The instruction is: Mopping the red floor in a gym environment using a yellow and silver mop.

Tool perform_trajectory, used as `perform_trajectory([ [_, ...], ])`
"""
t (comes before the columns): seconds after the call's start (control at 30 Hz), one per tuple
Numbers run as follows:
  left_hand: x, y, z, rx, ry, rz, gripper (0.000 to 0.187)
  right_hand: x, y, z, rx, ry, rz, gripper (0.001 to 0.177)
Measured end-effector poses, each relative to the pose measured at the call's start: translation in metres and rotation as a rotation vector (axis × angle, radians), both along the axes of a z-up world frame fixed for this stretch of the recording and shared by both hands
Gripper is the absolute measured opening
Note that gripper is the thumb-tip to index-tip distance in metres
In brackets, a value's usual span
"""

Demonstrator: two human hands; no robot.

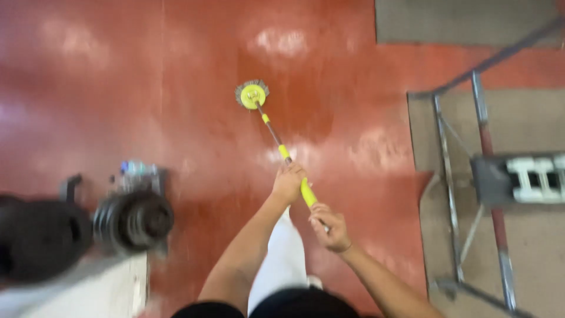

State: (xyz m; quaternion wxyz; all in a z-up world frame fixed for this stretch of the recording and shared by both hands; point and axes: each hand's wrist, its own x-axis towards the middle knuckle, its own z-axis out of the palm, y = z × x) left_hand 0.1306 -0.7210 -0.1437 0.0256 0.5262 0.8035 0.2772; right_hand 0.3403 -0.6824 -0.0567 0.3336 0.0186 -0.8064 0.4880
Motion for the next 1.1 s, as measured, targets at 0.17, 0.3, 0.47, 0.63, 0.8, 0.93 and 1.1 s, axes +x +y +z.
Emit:
perform_trajectory([
  [0.17, 0.148, -0.069, -0.033, 0.078, 0.048, -0.119, 0.03, 0.167, -0.053, -0.033, 0.049, -0.045, 0.023, 0.005],
  [0.3, 0.261, -0.101, -0.015, -0.1, -0.016, -0.506, 0.028, 0.334, -0.08, -0.055, 0.021, -0.449, -0.172, 0.011],
  [0.47, 0.417, -0.147, 0.029, -0.354, -0.247, -0.703, 0.031, 0.478, -0.146, 0.041, -0.104, -0.266, 0.04, 0.01],
  [0.63, 0.525, -0.195, 0.02, -0.428, -0.265, -0.769, 0.023, 0.58, -0.217, 0.037, -0.402, -0.155, 0.04, 0.03],
  [0.8, 0.531, -0.245, -0.028, -0.494, -0.203, -0.789, 0.025, 0.592, -0.298, -0.02, -0.308, -0.185, -0.313, 0.027],
  [0.93, 0.46, -0.276, -0.075, -0.385, -0.086, -0.724, 0.024, 0.536, -0.336, -0.098, -0.486, -0.583, -0.609, 0.023],
  [1.1, 0.315, -0.325, -0.047, -0.188, -0.029, -0.508, 0.019, 0.345, -0.363, -0.163, -0.471, -0.033, -0.303, 0.05],
])
